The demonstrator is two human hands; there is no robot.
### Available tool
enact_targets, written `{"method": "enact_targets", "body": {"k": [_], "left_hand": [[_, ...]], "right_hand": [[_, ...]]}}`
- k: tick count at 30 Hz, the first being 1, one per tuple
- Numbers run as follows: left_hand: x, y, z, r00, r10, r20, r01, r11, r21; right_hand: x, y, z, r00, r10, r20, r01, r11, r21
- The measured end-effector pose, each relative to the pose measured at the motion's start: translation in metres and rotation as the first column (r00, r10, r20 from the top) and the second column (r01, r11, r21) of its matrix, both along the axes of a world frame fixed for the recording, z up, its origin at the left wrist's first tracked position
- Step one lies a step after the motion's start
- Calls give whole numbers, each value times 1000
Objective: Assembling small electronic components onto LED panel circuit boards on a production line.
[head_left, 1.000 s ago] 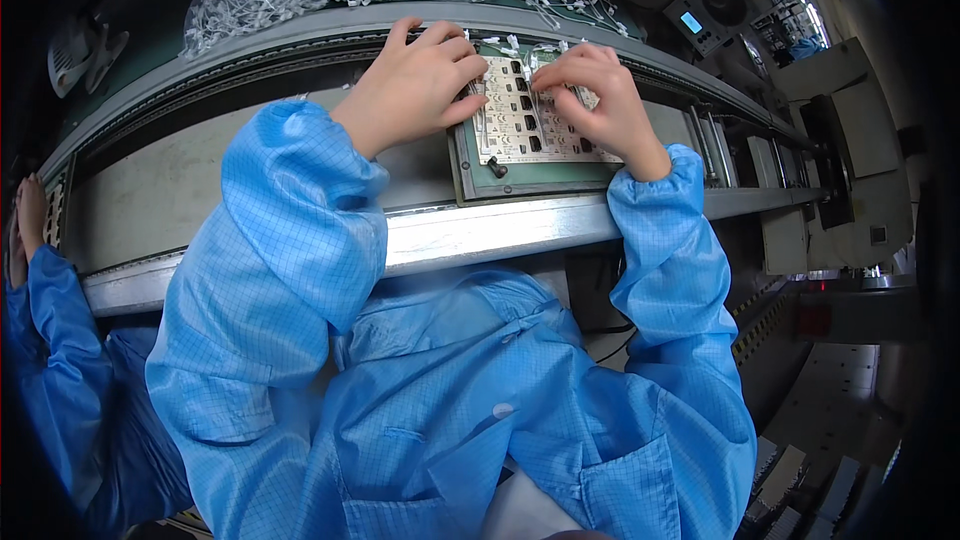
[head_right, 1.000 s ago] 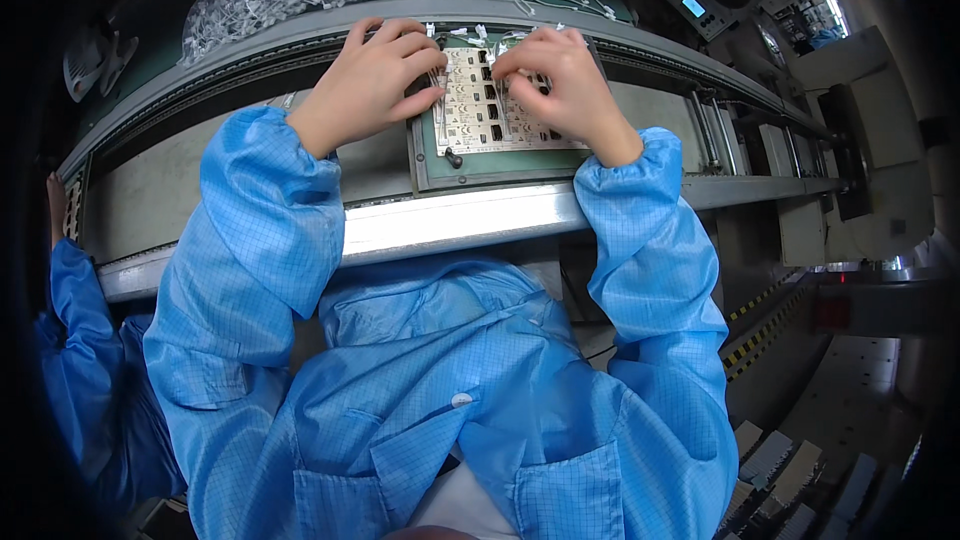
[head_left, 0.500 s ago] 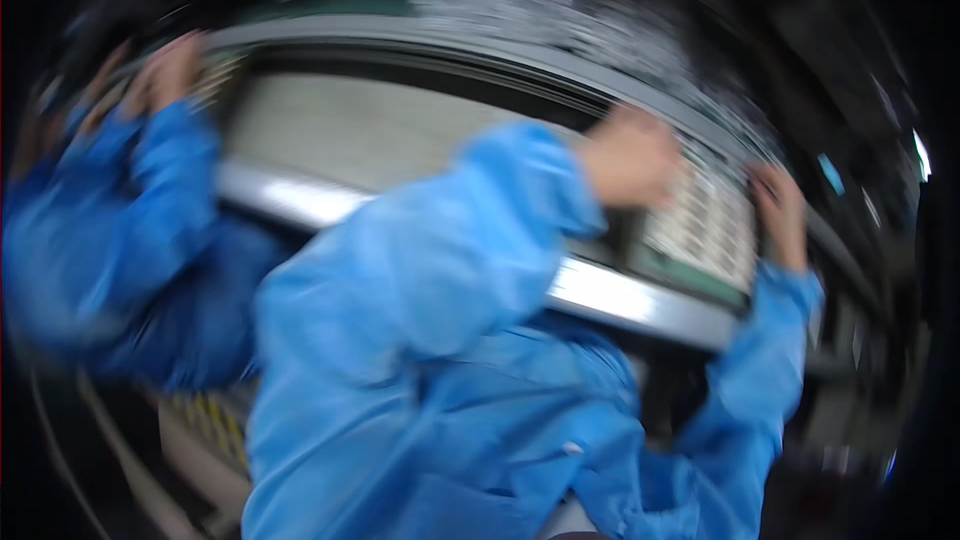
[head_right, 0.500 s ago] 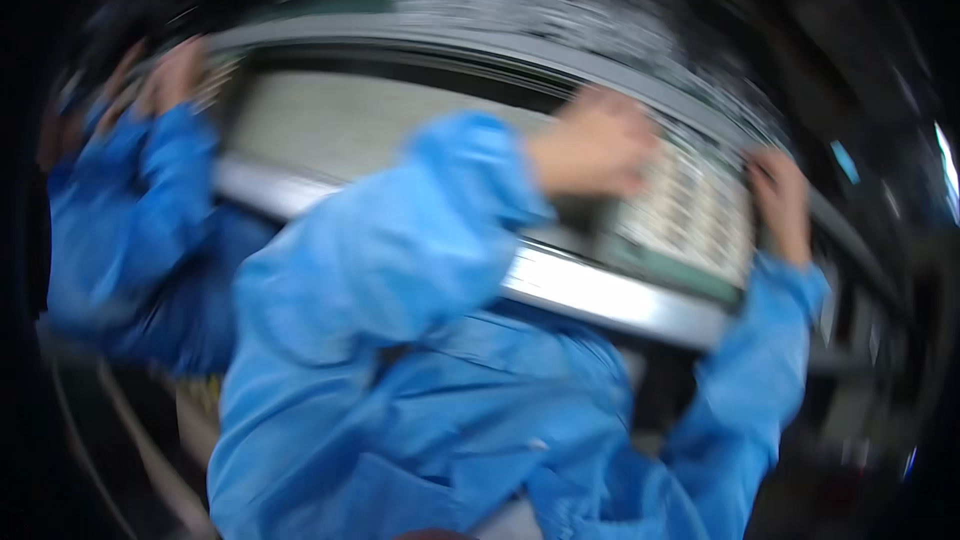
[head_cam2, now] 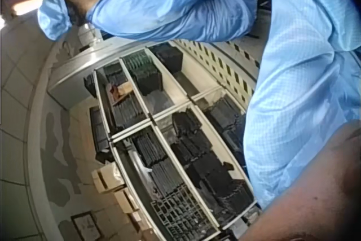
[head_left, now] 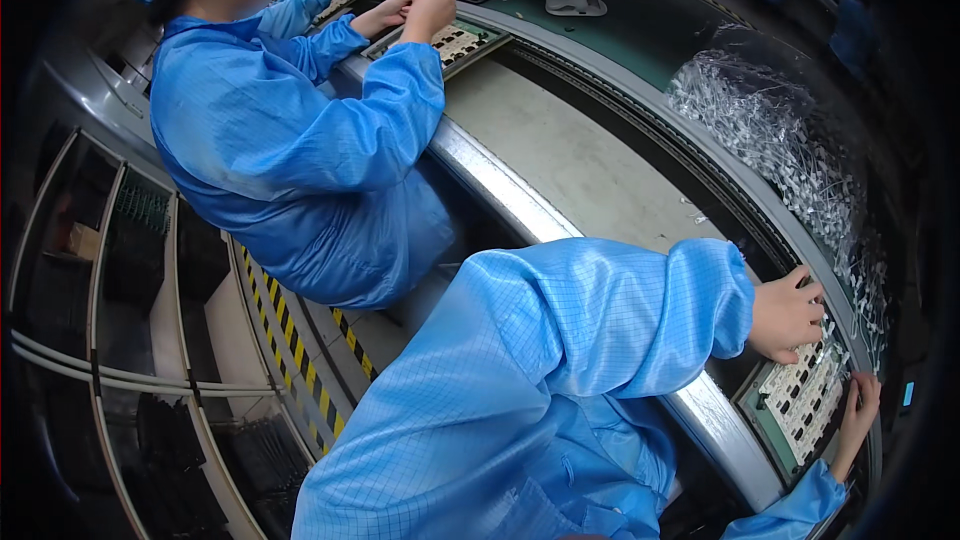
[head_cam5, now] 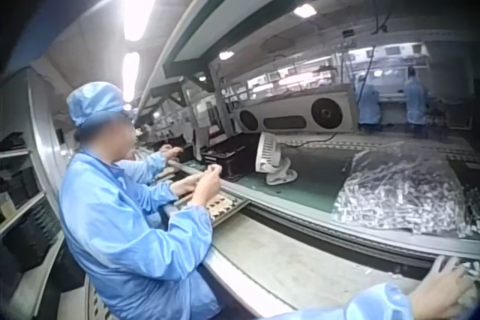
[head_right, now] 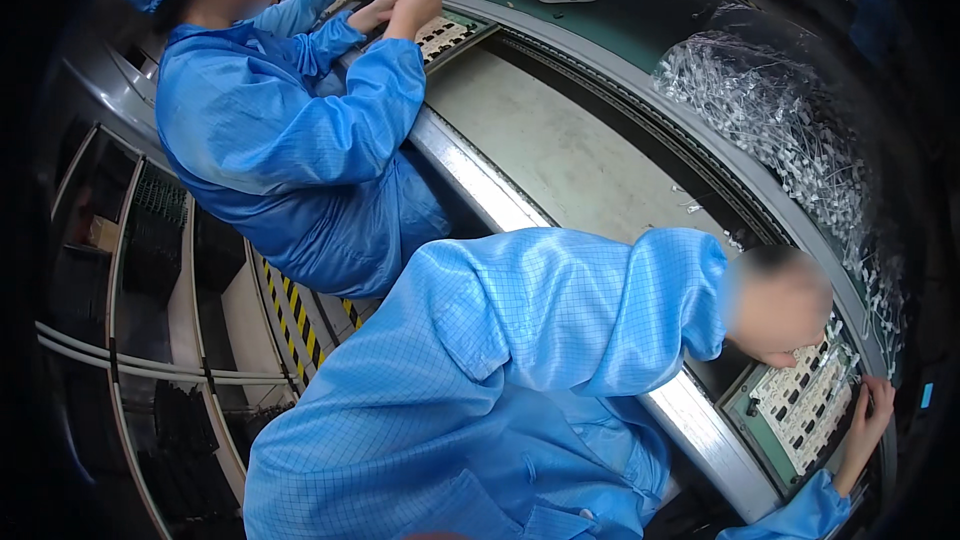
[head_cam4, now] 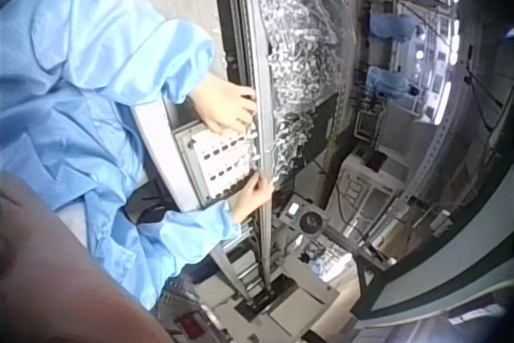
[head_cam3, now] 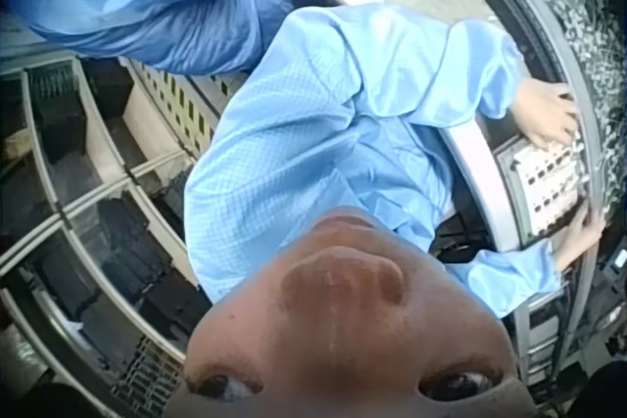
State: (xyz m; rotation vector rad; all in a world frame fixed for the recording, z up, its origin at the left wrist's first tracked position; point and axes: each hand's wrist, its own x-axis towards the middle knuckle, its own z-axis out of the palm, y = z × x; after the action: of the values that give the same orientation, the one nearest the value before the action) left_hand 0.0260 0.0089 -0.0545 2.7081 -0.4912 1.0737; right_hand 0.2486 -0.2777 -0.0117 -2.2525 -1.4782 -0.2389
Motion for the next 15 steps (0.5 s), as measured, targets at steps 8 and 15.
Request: {"method": "enact_targets", "body": {"k": [8,15], "left_hand": [[7,-3,-4,999,-45,20,46,998,-53],[10,-6,-9,997,-47,53,51,996,-76]], "right_hand": [[4,-12,-4,999,-10,49,12,1000,-29],[-3,-23,0,958,22,286,37,979,-199]]}}
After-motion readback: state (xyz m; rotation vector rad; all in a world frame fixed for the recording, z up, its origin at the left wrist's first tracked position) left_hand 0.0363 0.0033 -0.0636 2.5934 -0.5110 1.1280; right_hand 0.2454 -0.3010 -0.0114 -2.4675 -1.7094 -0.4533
